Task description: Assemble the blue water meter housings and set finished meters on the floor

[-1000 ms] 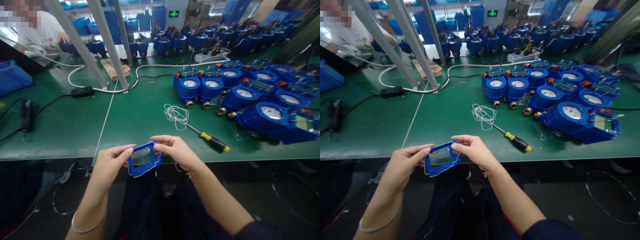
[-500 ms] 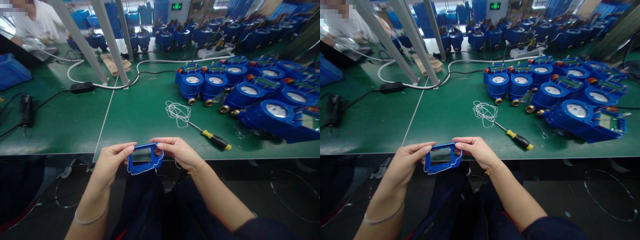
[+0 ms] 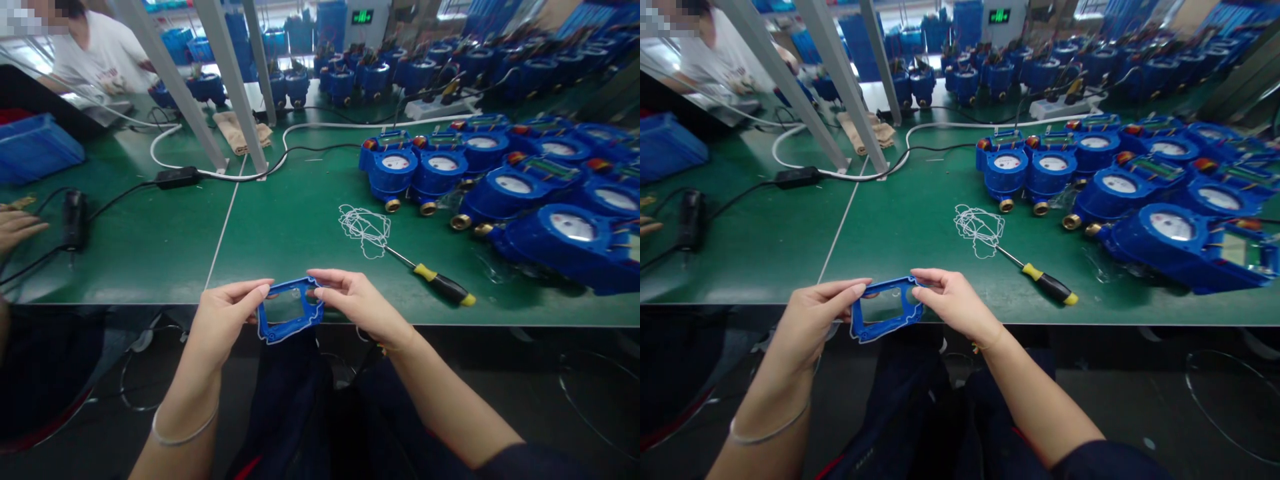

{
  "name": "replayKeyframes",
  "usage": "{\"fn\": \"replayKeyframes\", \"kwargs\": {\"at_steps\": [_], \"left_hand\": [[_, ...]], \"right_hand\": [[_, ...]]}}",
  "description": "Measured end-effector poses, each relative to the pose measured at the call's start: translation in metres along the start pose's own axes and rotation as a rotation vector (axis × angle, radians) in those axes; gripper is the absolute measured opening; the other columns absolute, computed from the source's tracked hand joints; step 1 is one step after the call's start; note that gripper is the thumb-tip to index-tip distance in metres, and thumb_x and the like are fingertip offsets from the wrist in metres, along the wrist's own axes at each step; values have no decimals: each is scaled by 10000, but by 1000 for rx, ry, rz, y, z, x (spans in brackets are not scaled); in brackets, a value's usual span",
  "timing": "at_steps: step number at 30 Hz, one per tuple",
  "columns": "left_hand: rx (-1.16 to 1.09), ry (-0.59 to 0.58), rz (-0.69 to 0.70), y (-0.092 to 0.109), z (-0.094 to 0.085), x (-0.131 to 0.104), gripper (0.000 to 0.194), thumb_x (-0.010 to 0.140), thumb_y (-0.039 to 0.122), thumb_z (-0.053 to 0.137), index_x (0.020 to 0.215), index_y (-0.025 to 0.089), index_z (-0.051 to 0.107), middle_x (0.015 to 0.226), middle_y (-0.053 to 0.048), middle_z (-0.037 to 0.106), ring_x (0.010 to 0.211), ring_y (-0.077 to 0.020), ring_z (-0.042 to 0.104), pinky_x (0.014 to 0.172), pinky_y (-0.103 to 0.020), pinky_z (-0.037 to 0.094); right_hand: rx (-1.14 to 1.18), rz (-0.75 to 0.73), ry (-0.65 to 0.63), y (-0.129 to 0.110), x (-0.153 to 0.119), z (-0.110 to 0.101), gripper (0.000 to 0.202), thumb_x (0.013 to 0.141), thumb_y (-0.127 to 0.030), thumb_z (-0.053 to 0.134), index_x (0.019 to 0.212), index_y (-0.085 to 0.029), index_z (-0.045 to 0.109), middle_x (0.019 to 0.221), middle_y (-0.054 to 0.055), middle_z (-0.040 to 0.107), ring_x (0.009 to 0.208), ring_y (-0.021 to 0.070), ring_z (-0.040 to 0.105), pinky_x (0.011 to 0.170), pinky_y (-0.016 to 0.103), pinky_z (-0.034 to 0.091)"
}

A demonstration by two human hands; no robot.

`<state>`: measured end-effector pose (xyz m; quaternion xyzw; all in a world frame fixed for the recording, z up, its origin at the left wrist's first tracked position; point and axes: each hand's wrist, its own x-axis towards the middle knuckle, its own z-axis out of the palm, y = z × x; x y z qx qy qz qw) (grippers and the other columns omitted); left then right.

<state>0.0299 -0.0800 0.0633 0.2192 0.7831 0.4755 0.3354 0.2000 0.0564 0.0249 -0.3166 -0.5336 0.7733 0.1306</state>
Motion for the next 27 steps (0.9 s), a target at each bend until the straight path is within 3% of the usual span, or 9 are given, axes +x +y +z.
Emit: {"fn": "replayKeyframes", "kwargs": {"at_steps": [5,8,11,15,20,24,27], "left_hand": [[18,-7,33,0,-3,1,381,680,484,807,930,195,806,786,-64,772,569,-115,598,481,-175,475],[-1,-24,70,-5,-3,5,339,694,461,800,898,190,800,837,-68,779,688,-146,673,557,-179,513],[-64,-59,32,-8,0,6,369,698,470,802,921,178,783,844,-76,780,776,-188,724,624,-213,564],[-151,-97,-78,-7,5,4,452,657,468,827,976,154,761,801,-91,779,752,-237,752,634,-285,610],[-135,-96,-97,-5,8,2,484,668,462,818,1024,139,758,765,-100,777,732,-251,756,613,-293,616],[-83,-97,-56,-6,8,3,470,704,474,800,1031,139,760,770,-97,779,756,-238,759,623,-254,605],[-49,-95,-44,-6,8,4,477,722,484,789,1049,139,755,778,-97,780,767,-230,760,626,-236,595]], "right_hand": [[108,67,-33,2,3,1,423,736,-212,744,1157,-179,730,1036,77,780,915,180,730,869,339,573],[242,131,-103,3,3,-5,435,684,-236,799,1113,-189,750,956,56,791,863,157,732,825,295,577],[291,182,-133,5,3,-9,405,712,-277,785,1101,-171,753,890,67,790,832,155,734,788,288,586],[255,183,-125,6,3,-11,365,749,-302,763,1085,-160,755,899,75,787,817,148,728,788,288,585],[166,148,-86,5,2,-5,421,805,-375,737,1170,-166,715,913,68,778,819,153,721,782,296,575],[30,67,-27,6,4,1,433,780,-254,752,1196,-156,686,1033,87,768,884,159,720,817,289,565],[-24,67,0,6,4,2,361,798,-177,679,1157,-140,707,988,86,774,877,165,724,855,315,568]]}}
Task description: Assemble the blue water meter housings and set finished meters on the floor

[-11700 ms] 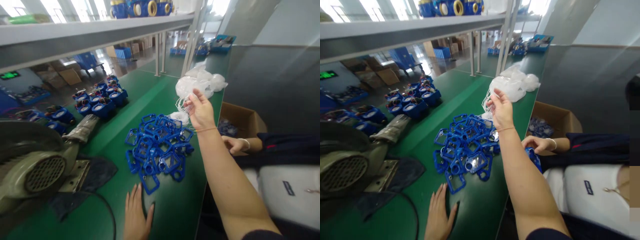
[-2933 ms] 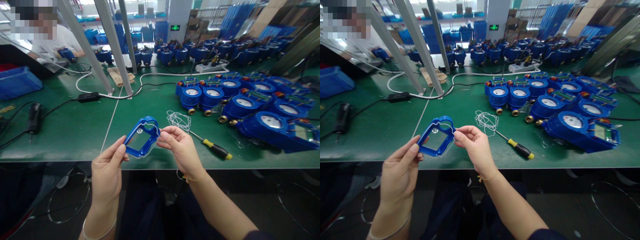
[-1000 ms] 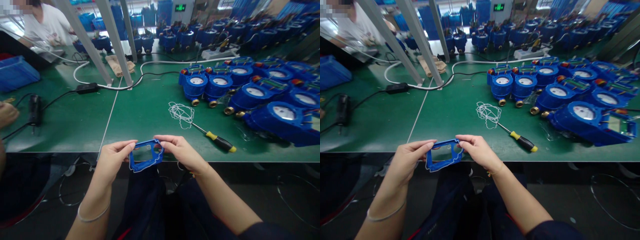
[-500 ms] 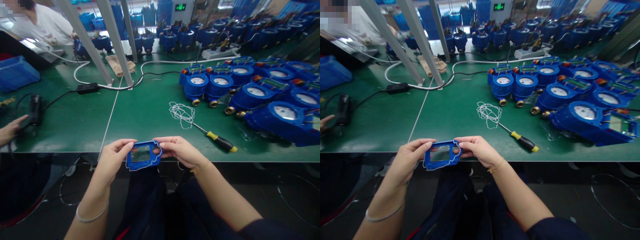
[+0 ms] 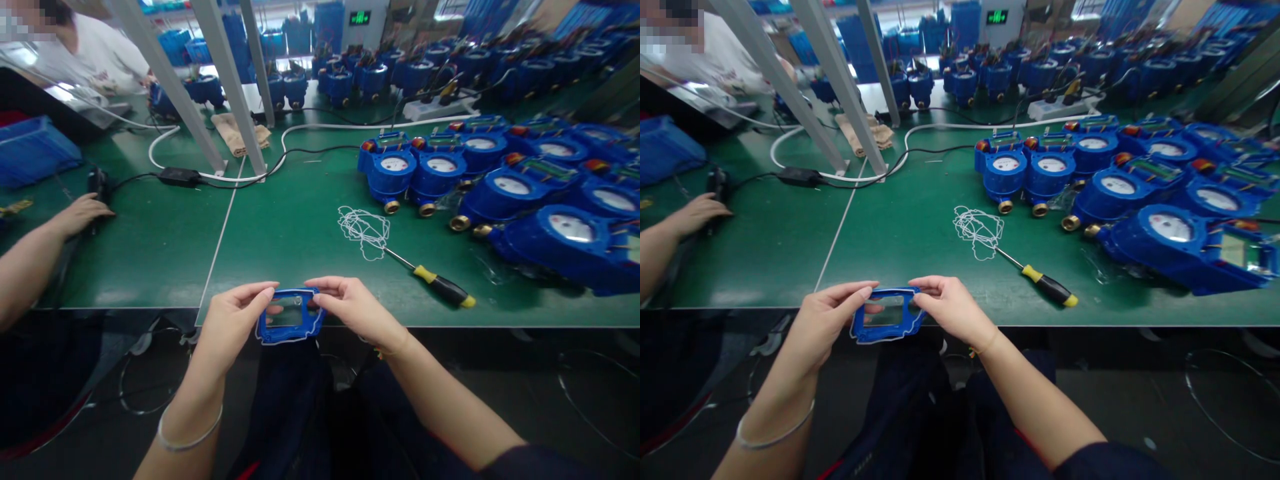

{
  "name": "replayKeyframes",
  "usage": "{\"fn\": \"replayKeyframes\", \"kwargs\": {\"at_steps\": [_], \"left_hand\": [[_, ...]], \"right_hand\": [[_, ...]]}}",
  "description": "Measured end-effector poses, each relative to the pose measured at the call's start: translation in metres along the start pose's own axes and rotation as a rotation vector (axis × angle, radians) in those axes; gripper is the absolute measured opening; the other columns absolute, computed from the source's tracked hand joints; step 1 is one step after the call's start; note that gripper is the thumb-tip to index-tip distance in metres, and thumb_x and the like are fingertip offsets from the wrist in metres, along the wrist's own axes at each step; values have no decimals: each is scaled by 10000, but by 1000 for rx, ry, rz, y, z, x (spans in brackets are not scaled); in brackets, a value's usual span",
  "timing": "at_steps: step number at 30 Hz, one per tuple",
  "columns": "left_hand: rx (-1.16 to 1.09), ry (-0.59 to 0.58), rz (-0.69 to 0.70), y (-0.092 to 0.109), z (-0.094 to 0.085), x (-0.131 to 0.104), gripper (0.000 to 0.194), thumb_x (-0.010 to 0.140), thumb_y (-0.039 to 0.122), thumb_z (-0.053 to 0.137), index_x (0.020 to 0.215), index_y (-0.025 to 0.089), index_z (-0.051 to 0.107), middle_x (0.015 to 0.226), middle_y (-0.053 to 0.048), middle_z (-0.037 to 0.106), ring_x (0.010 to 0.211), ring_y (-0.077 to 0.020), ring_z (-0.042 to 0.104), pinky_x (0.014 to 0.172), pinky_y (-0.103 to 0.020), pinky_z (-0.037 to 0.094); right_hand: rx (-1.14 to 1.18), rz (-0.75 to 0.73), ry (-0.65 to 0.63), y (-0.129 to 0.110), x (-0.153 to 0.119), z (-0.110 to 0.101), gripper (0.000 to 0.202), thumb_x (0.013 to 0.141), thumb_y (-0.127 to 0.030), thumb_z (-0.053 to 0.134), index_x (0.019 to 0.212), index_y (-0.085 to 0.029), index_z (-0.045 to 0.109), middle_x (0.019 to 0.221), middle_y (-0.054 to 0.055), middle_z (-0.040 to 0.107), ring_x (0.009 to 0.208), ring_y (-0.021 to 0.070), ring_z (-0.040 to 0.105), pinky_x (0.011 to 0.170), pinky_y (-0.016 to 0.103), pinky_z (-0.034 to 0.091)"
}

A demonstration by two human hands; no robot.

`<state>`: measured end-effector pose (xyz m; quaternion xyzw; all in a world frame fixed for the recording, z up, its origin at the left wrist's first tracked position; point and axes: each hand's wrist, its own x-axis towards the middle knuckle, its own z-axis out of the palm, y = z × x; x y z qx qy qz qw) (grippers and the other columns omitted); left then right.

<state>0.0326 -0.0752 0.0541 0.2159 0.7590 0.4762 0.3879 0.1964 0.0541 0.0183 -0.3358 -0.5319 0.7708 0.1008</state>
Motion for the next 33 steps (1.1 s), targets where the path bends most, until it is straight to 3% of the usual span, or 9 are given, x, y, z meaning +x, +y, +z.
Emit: {"fn": "replayKeyframes", "kwargs": {"at_steps": [7,16,24,33], "left_hand": [[-28,-21,-22,2,-1,2,501,720,504,786,1059,138,743,845,-108,784,767,-249,761,606,-267,606],[-67,-22,-38,-2,-1,2,513,707,500,801,1063,136,744,879,-124,784,744,-241,760,600,-260,606],[-111,2,-37,-1,4,-5,444,693,480,810,988,152,763,812,-91,778,715,-235,754,575,-260,603],[-84,-14,-37,-4,1,-4,459,699,490,806,1005,151,765,857,-107,784,736,-244,757,578,-268,606]], "right_hand": [[-16,67,-66,-5,-1,-7,367,839,-220,600,1181,-173,722,905,63,793,835,187,737,838,368,581],[70,77,-81,-4,-3,-8,391,790,-304,685,1160,-190,734,920,71,792,873,197,731,847,377,565],[107,109,-60,-3,-2,-3,334,771,-345,746,1068,-192,768,866,54,788,761,150,708,743,296,545],[108,86,-45,1,0,-1,266,770,-310,737,1011,-209,789,797,32,781,692,131,684,712,282,529]]}}
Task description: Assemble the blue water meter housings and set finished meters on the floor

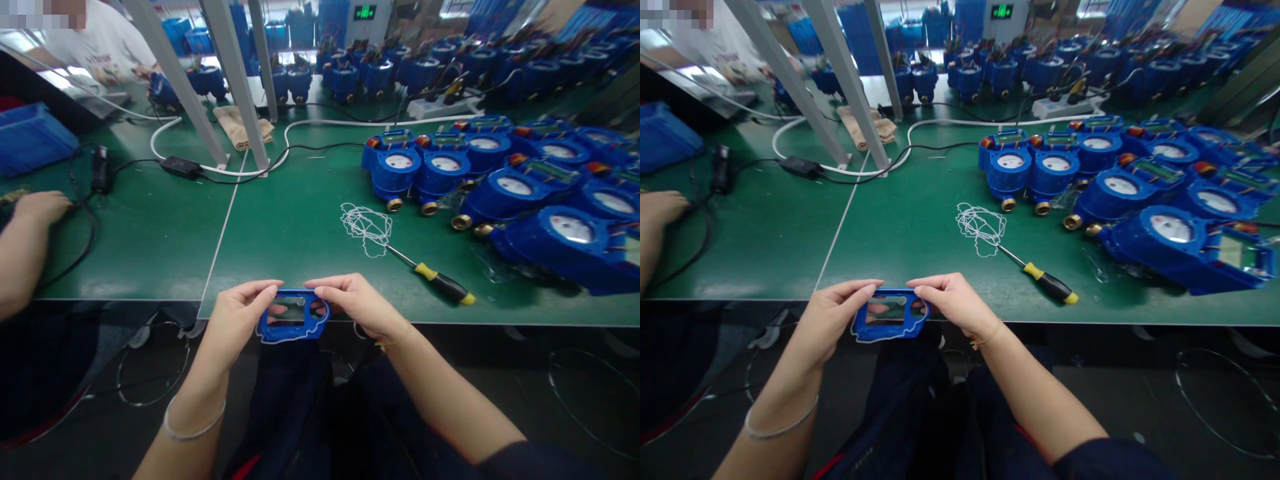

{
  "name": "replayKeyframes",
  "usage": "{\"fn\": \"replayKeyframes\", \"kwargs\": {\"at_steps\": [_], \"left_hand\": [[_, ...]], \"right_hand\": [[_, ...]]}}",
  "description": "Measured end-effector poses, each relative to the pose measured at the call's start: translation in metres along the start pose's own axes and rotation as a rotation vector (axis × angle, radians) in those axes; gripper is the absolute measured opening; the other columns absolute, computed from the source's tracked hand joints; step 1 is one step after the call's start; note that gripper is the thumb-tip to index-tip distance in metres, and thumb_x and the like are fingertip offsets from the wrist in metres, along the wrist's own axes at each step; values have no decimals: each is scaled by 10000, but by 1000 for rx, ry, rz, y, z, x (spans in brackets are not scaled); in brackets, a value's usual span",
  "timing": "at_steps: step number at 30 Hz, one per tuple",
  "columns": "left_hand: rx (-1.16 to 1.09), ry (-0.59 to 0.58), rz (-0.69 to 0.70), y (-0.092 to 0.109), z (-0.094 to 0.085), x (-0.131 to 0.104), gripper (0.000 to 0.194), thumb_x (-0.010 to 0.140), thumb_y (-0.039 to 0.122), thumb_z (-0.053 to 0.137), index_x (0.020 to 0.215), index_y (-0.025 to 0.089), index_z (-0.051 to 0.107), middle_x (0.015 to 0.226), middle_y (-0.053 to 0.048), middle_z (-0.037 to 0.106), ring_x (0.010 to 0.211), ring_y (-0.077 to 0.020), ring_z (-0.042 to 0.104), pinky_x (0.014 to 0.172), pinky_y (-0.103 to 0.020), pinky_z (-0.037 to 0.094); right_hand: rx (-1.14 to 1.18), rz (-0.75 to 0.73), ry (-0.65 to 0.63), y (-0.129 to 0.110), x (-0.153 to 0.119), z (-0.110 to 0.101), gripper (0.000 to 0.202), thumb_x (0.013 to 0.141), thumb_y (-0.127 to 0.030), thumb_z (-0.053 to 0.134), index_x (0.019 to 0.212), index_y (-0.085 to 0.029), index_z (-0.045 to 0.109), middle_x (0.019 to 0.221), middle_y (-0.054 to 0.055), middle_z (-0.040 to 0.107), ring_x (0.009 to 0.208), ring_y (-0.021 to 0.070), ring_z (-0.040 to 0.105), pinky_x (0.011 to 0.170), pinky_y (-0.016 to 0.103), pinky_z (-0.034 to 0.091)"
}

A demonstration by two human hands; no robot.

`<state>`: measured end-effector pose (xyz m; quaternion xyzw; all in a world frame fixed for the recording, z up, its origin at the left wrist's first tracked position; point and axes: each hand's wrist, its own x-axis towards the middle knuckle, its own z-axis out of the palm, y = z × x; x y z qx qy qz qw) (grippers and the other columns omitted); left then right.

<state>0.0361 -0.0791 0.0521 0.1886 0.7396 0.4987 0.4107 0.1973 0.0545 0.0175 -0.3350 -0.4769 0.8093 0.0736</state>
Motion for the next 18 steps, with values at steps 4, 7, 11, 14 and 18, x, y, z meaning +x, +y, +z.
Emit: {"fn": "replayKeyframes", "kwargs": {"at_steps": [4,7,11,14,18], "left_hand": [[-35,-23,-42,-1,-2,2,504,683,489,824,1042,142,755,875,-128,785,776,-255,760,619,-280,614],[-80,-12,-56,-3,-2,3,495,675,483,833,1028,144,757,884,-129,785,830,-263,761,619,-260,610],[-122,-32,-93,-3,-2,4,475,658,451,855,1009,146,760,857,-113,785,830,-254,762,599,-229,602],[-116,-35,-92,1,-2,6,458,683,415,848,1045,154,747,881,-97,784,802,-233,764,583,-206,594],[-225,-75,-82,7,-2,8,550,790,476,753,1238,169,662,1055,-127,764,885,-248,758,614,-237,611]], "right_hand": [[79,29,-47,1,0,-2,289,721,-337,790,977,-205,792,762,24,774,666,132,683,740,309,551],[96,24,-58,2,-1,-3,342,709,-382,812,993,-193,789,748,29,771,658,137,684,767,330,559],[89,28,-111,3,-4,-7,410,717,-408,817,1063,-193,773,819,45,788,721,147,714,815,342,566],[89,22,-146,4,-4,-8,433,726,-408,814,1097,-190,761,854,54,793,753,148,725,816,332,570],[169,-46,-38,6,-2,-5,425,715,-392,826,1079,-180,768,838,55,787,744,147,718,848,347,571]]}}
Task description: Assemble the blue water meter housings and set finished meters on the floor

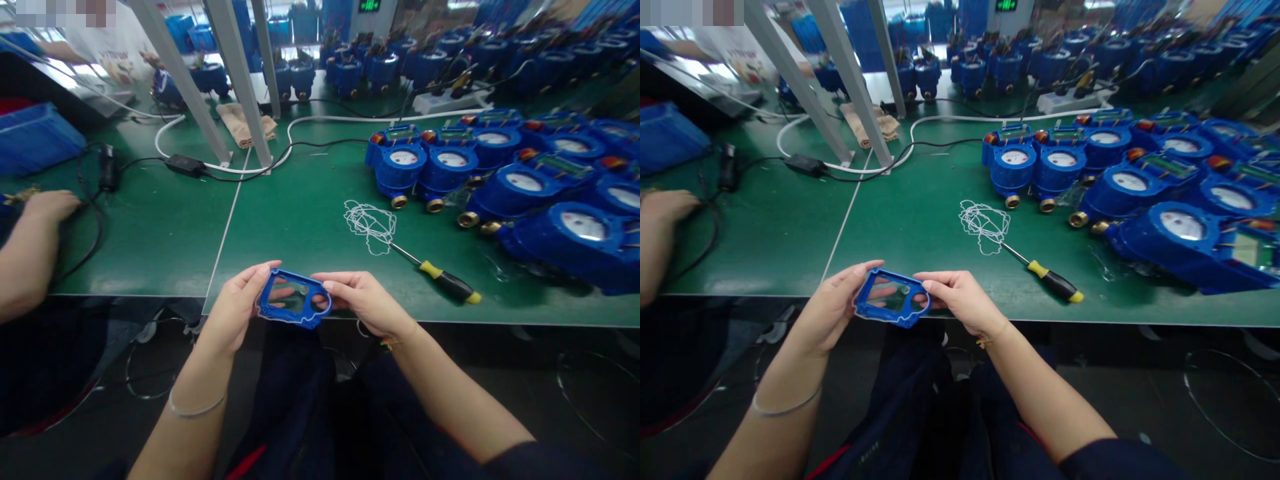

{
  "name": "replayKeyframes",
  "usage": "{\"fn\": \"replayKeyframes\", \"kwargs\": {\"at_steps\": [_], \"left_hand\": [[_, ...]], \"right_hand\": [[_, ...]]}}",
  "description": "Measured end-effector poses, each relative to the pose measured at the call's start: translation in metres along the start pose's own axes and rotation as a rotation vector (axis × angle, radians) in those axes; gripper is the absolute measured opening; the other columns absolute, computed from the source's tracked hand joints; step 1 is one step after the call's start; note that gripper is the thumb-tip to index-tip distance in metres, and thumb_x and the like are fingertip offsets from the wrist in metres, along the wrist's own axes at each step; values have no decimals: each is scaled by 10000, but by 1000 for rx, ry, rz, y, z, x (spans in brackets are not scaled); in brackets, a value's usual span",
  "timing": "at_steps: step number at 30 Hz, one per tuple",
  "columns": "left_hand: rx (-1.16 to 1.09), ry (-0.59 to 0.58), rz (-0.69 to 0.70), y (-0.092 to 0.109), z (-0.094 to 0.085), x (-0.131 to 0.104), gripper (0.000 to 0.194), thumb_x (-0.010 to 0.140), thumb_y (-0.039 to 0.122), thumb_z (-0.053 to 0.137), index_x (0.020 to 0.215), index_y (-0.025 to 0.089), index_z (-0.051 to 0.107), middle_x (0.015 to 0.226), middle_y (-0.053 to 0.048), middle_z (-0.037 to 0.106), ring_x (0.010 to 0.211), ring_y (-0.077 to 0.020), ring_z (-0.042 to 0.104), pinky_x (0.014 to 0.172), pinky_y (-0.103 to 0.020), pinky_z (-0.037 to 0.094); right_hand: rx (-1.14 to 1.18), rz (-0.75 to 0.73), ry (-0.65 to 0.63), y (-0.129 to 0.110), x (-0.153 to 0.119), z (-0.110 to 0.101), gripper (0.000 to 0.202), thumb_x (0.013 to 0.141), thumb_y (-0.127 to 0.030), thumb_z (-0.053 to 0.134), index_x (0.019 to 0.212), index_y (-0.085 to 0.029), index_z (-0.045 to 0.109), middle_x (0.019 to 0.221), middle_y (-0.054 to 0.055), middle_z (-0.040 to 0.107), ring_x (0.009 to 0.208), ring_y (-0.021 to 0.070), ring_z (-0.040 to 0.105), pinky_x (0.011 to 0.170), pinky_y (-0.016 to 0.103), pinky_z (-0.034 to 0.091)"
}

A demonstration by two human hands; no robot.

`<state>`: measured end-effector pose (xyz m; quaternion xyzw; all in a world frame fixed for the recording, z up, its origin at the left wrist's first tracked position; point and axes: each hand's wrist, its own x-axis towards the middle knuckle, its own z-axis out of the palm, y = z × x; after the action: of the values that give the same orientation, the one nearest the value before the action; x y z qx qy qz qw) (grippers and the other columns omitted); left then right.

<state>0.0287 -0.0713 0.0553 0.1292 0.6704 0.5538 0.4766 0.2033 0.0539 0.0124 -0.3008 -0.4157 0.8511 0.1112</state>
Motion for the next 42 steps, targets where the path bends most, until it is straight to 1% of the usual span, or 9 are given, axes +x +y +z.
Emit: {"fn": "replayKeyframes", "kwargs": {"at_steps": [6,12,15,18,24,31,35,39,42], "left_hand": [[-214,-59,-72,4,0,-3,547,846,270,698,1369,177,571,1134,-139,746,1060,-237,715,808,-265,613],[-361,-85,-11,2,7,-9,486,864,196,671,1342,159,590,1268,-133,691,1218,-242,632,1049,-332,526],[-389,-53,15,-3,13,-7,458,900,231,642,1349,167,580,1286,-136,680,1231,-254,623,1048,-368,535],[-401,-16,49,-7,16,-5,423,900,223,652,1317,177,603,1304,-121,673,1235,-241,620,1024,-336,552],[-452,-96,14,-3,11,-5,381,928,378,625,1251,180,656,1309,-128,667,1220,-297,627,949,-402,601],[-457,-108,45,-5,12,-7,399,879,234,687,1273,184,646,1284,-127,684,1263,-291,596,1006,-403,566],[-541,-131,46,-5,13,-8,341,904,260,635,1232,177,678,1298,-122,677,1269,-302,589,1013,-416,562],[-563,-155,21,-3,12,-9,323,919,239,588,1216,161,689,1270,-130,691,1239,-300,613,984,-404,579],[-546,-117,51,-4,15,-9,320,903,217,620,1210,152,688,1258,-135,697,1209,-285,636,960,-376,591]], "right_hand": [[72,-80,121,8,0,7,408,721,-379,827,1083,-199,774,893,61,784,786,168,713,913,395,557],[126,-138,202,9,-4,14,398,704,-366,841,1066,-213,783,994,67,787,837,188,716,976,420,540],[142,-174,247,9,-6,19,397,700,-365,844,1063,-216,784,1038,72,784,875,202,720,990,423,537],[155,-162,269,11,-7,20,414,698,-371,846,1074,-209,782,1051,80,781,869,208,725,977,426,549],[192,-143,274,10,-8,20,429,676,-370,865,1061,-199,786,1056,83,781,868,194,726,960,390,558],[186,-180,311,12,-6,22,418,654,-418,873,1021,-231,798,1025,64,789,817,169,726,866,322,579],[141,-210,336,14,-7,21,397,678,-442,857,1023,-254,798,984,54,796,816,170,728,817,297,584],[123,-223,338,18,-7,20,388,709,-444,836,1048,-260,791,999,61,794,853,190,736,849,327,585],[128,-236,342,22,-8,23,387,725,-435,827,1064,-253,785,1023,65,790,889,202,738,892,352,579]]}}
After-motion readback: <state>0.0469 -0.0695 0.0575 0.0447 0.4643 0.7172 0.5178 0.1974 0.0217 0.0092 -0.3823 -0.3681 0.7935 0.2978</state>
